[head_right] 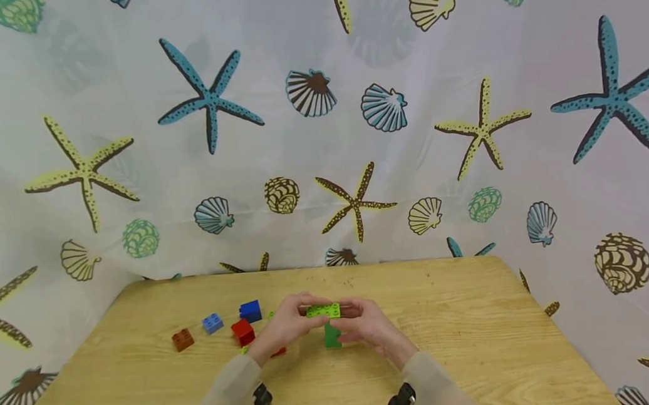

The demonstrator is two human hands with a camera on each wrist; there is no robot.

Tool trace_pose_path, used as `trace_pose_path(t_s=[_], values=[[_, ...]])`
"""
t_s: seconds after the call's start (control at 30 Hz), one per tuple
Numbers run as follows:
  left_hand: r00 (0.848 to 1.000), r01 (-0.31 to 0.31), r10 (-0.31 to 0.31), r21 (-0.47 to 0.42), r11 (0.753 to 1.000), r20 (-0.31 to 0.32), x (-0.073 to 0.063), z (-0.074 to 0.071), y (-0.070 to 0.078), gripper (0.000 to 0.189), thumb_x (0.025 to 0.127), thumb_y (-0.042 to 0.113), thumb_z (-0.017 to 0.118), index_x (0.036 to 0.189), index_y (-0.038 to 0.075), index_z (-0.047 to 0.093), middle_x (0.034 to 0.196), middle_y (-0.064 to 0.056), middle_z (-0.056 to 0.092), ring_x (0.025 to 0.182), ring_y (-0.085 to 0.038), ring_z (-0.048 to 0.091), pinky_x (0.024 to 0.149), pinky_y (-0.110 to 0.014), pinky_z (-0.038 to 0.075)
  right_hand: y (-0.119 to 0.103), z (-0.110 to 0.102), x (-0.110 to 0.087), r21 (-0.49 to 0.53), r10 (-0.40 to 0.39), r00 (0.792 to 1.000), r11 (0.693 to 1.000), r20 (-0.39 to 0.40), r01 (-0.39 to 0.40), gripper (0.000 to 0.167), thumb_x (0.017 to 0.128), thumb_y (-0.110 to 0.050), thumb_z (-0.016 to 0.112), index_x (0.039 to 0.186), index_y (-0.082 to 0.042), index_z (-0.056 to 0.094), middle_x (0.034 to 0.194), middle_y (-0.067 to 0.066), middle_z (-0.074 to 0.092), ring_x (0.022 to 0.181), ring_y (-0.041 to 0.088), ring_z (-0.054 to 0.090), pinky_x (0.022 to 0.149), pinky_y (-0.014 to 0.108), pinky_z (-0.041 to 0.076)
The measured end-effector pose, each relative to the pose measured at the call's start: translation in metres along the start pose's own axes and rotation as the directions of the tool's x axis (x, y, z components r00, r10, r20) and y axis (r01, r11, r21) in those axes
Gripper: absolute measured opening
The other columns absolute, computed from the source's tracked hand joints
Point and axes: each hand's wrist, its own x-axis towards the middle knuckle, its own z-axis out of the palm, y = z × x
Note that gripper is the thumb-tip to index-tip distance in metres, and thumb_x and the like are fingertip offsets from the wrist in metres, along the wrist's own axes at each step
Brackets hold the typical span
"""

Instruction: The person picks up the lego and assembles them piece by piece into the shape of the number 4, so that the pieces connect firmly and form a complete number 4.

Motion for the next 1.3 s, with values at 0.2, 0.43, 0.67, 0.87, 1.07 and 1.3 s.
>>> trace_pose_path(t_s=[0.2,0.43,0.67,0.87,1.07,1.3], values=[[0.999,-0.026,0.026,0.004,1.000,0.036,0.004,-0.003,0.000,0.033,0.088,0.031,0.074,0.119,0.020,0.071,0.123,-0.001,0.066,0.115,-0.022,0.058,0.099,-0.050,0.047,-0.002,0.000,-0.002,0.002,0.006,1.000,1.000,-0.021,-0.006,0.061,0.093,-0.025,0.069,0.143,-0.001,0.045,0.138,0.020,0.054,0.113,0.022,0.064,0.090,0.049,0.054],[0.995,-0.022,0.018,0.042,0.999,0.098,0.007,-0.010,0.002,0.032,0.088,0.031,0.074,0.119,0.022,0.070,0.121,0.002,0.067,0.105,-0.017,0.057,0.086,-0.033,0.048,-0.001,0.002,-0.002,-0.015,-0.006,0.999,1.000,-0.034,0.006,0.058,0.093,-0.028,0.068,0.142,-0.004,0.047,0.139,0.021,0.053,0.114,0.023,0.063,0.088,0.049,0.055],[0.987,0.009,-0.014,0.036,0.999,0.157,0.002,-0.023,0.007,0.038,0.092,0.029,0.069,0.127,0.016,0.065,0.126,-0.006,0.063,0.095,-0.022,0.062,0.069,-0.035,0.054,-0.001,0.001,-0.003,-0.073,-0.018,0.999,0.997,-0.049,0.014,0.049,0.095,-0.027,0.065,0.140,-0.013,0.051,0.142,0.021,0.048,0.119,0.026,0.057,0.087,0.053,0.055],[0.986,0.064,-0.060,-0.016,0.998,0.154,-0.008,-0.038,0.001,0.038,0.093,0.032,0.067,0.127,0.015,0.064,0.119,-0.005,0.065,0.097,-0.025,0.063,0.075,-0.041,0.054,0.001,0.003,-0.001,-0.061,-0.004,0.999,0.998,-0.039,0.002,0.052,0.095,-0.025,0.066,0.142,-0.008,0.050,0.141,0.018,0.052,0.115,0.022,0.059,0.087,0.050,0.055],[0.986,0.083,-0.077,-0.030,0.996,0.145,-0.016,-0.048,-0.005,0.034,0.095,0.034,0.064,0.126,0.019,0.064,0.120,-0.006,0.065,0.098,-0.020,0.062,0.082,-0.051,0.053,0.006,0.002,-0.001,-0.038,0.012,0.999,0.999,-0.052,-0.014,0.052,0.095,-0.023,0.066,0.143,-0.009,0.051,0.138,0.018,0.054,0.111,0.018,0.061,0.088,0.050,0.055],[0.992,0.072,-0.069,-0.028,0.997,0.106,-0.021,-0.063,-0.008,0.034,0.096,0.029,0.064,0.126,0.013,0.064,0.123,-0.015,0.064,0.099,-0.026,0.065,0.081,-0.046,0.055,0.005,0.000,0.002,-0.061,-0.019,0.999,0.998,-0.045,0.016,0.053,0.095,-0.023,0.065,0.143,-0.008,0.049,0.134,0.017,0.056,0.109,0.018,0.062,0.086,0.050,0.056]])
